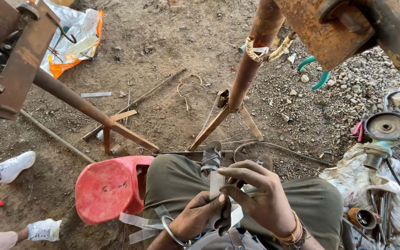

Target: The person sits on the ground and presses strips of white tape onto the inner wall of a large metal cylinder resting on a stand, smoothing the tape by hand around the inside surface. They then cut additional tape strips with scissors and continue applying them to the pipe interior.

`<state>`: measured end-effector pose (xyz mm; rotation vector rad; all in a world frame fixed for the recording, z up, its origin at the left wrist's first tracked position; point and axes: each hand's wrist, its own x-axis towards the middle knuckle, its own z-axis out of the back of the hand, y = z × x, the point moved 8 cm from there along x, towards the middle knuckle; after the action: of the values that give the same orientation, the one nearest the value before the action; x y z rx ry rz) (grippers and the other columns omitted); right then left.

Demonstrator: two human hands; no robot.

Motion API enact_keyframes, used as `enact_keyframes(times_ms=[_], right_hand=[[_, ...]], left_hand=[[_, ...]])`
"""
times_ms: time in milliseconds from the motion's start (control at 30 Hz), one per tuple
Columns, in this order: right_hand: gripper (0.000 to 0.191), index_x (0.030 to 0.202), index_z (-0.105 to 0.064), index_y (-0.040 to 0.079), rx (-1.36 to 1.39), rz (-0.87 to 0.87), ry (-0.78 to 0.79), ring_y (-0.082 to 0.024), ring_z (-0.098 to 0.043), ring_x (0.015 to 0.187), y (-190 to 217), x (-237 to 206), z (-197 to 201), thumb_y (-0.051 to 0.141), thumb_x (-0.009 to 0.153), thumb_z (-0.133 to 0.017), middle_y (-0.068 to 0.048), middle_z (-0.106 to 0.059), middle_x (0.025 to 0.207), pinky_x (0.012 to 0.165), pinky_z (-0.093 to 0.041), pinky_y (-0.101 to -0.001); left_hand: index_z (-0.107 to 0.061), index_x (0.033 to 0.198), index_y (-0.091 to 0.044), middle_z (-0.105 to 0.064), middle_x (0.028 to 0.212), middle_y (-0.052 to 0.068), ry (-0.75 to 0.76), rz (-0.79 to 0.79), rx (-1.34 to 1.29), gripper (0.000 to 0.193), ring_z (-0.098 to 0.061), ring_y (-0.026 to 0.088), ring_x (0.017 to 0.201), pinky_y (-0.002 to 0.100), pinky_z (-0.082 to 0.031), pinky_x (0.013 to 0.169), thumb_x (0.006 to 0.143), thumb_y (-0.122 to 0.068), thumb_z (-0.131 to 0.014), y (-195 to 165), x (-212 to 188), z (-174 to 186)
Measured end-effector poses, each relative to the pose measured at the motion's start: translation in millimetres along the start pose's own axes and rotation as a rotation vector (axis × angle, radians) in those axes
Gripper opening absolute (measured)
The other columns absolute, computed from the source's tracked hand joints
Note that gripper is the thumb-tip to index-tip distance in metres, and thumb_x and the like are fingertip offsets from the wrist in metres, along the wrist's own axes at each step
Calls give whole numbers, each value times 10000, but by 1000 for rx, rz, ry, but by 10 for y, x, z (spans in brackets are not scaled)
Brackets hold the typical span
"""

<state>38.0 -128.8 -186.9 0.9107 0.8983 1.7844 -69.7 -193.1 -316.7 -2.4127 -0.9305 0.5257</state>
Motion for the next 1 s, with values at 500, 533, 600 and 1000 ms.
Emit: enact_keyframes(times_ms=[500,533,600,1000], right_hand=[[159,898,-779,-10,416,-439,155,-76,-670,823,-540,-153,-164,84,789,-846,-36,-733,934,718,-569,-249],[154,899,-783,-9,417,-411,148,-80,-676,835,-523,-138,-153,84,795,-848,-43,-734,944,721,-574,-246],[146,903,-790,-8,420,-357,131,-89,-688,859,-487,-106,-133,82,806,-852,-57,-735,965,729,-583,-241],[175,961,-781,-27,512,-528,12,-93,-717,746,-713,-145,-156,46,808,-825,-65,-784,815,669,-607,-254]], left_hand=[[-613,999,-6,-608,818,61,25,47,61,348,-561,131,681,281,-472,633,1129,-318,-532,71,-5,-38],[-611,1001,-3,-607,823,63,34,37,68,356,-563,131,682,279,-474,634,1137,-321,-530,56,-8,-51],[-610,1012,3,-608,843,64,41,26,95,368,-567,127,687,275,-481,634,1142,-330,-521,34,-12,-80],[-615,1145,29,-625,903,33,-40,-42,265,375,-600,89,799,243,-502,726,1114,-333,-524,-116,-6,-174]])
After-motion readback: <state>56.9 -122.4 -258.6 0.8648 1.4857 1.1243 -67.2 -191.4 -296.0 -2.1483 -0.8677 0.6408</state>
